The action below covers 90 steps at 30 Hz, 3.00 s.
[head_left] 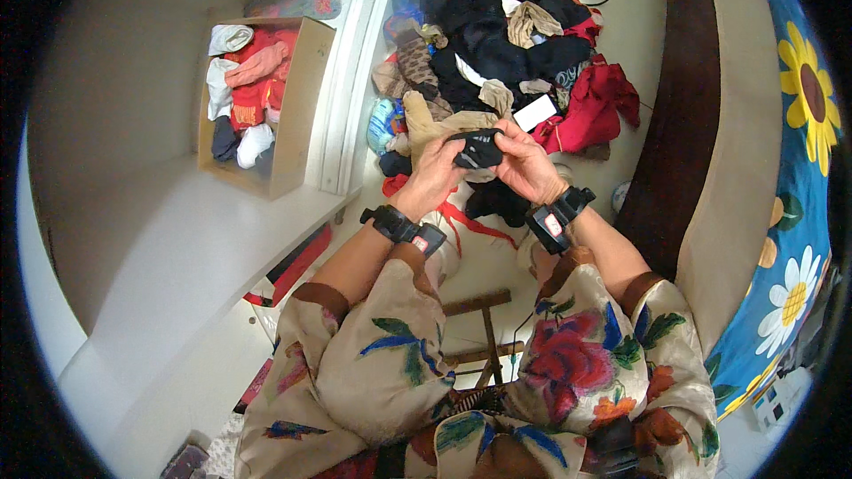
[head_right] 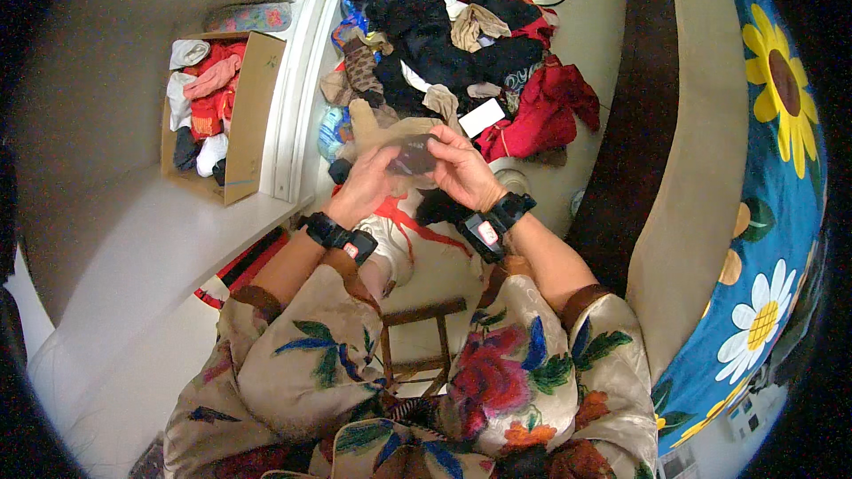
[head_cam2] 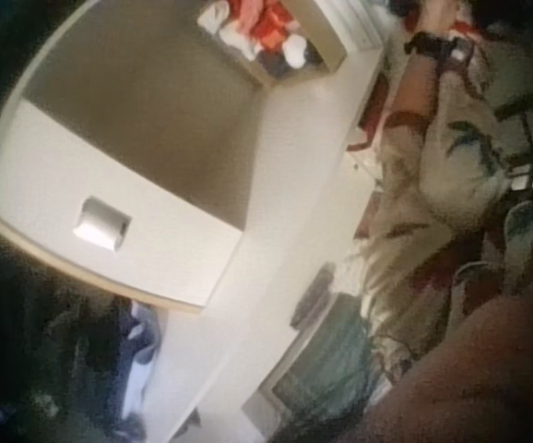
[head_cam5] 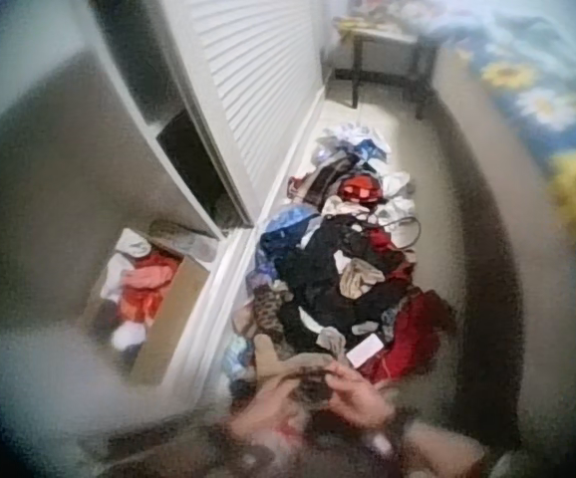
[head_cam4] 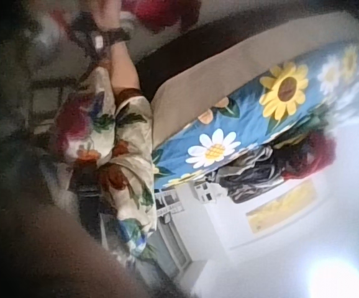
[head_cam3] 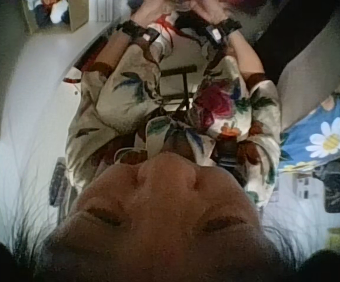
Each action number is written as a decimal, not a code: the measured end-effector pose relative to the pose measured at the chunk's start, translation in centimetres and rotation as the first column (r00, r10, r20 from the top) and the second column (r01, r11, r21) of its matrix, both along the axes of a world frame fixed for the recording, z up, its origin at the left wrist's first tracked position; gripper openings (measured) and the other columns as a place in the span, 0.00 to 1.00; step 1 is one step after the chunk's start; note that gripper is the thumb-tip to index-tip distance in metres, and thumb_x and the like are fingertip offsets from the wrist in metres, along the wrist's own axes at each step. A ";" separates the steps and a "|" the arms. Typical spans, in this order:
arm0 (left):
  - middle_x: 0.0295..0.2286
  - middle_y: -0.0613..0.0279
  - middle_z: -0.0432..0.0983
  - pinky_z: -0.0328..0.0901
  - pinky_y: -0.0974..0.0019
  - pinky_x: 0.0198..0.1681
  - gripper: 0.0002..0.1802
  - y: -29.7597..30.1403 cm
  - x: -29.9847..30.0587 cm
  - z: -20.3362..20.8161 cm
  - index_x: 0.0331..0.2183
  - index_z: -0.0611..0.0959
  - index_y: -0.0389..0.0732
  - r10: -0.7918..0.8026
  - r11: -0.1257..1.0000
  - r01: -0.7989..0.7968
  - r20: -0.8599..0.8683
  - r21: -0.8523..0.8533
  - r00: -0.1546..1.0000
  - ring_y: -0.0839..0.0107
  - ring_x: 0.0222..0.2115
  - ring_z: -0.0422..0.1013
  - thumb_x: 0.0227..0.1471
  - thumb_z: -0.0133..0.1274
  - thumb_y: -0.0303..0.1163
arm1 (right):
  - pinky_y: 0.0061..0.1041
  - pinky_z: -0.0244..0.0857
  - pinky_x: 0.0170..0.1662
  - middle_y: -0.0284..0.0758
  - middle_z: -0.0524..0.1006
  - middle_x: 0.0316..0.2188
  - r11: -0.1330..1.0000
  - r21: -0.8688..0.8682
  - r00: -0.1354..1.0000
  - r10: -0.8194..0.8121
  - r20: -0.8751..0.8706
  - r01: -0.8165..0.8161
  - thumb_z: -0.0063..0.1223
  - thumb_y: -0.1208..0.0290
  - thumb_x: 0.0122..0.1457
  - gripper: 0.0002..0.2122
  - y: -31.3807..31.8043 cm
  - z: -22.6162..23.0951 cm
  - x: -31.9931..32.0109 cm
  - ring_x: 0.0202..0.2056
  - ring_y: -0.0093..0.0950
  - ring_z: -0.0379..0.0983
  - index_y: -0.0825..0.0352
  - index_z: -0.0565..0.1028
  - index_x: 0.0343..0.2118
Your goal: The person sits on the floor and sorts through a pile of socks. They pick up individual socks, unfold them, and place them into a cardboard box or onto a nearby bed. The process is repeated for multiple socks of different colors.
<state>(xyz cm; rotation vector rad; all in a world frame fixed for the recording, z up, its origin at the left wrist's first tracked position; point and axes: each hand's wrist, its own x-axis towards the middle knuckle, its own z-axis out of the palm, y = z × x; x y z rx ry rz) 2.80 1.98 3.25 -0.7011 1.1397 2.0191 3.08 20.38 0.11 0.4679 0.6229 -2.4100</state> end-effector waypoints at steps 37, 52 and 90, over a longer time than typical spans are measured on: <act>0.54 0.57 0.67 0.59 0.54 0.58 0.20 -2.4 1.5 -1.9 0.55 0.67 0.41 0.152 0.927 -0.157 0.042 0.339 0.987 0.61 0.54 0.65 0.65 0.39 0.38 | 0.33 0.70 0.45 0.35 0.76 0.42 0.948 0.204 0.958 -0.268 0.107 0.243 0.48 0.67 0.65 0.11 4.7 -3.2 -0.4 0.43 0.30 0.73 0.63 0.72 0.48; 0.55 0.58 0.67 0.58 0.57 0.59 0.22 -4.2 2.1 -3.5 0.56 0.66 0.43 0.011 0.898 -0.003 -0.017 0.441 1.000 0.63 0.56 0.64 0.61 0.42 0.32 | 0.36 0.66 0.50 0.35 0.68 0.56 0.816 0.504 0.959 0.261 0.115 -0.282 0.44 0.47 0.63 0.28 5.1 -0.4 -1.8 0.54 0.31 0.65 0.61 0.65 0.60; 0.54 0.45 0.66 0.57 0.50 0.61 0.20 -3.7 -1.3 0.7 0.53 0.68 0.36 0.206 0.890 -0.162 -0.060 0.427 0.977 0.55 0.57 0.63 0.63 0.41 0.35 | 0.19 0.71 0.42 0.30 0.72 0.40 0.842 0.516 0.968 -0.026 -0.249 0.156 0.55 0.85 0.55 0.21 3.4 1.0 -2.5 0.40 0.21 0.73 0.60 0.70 0.51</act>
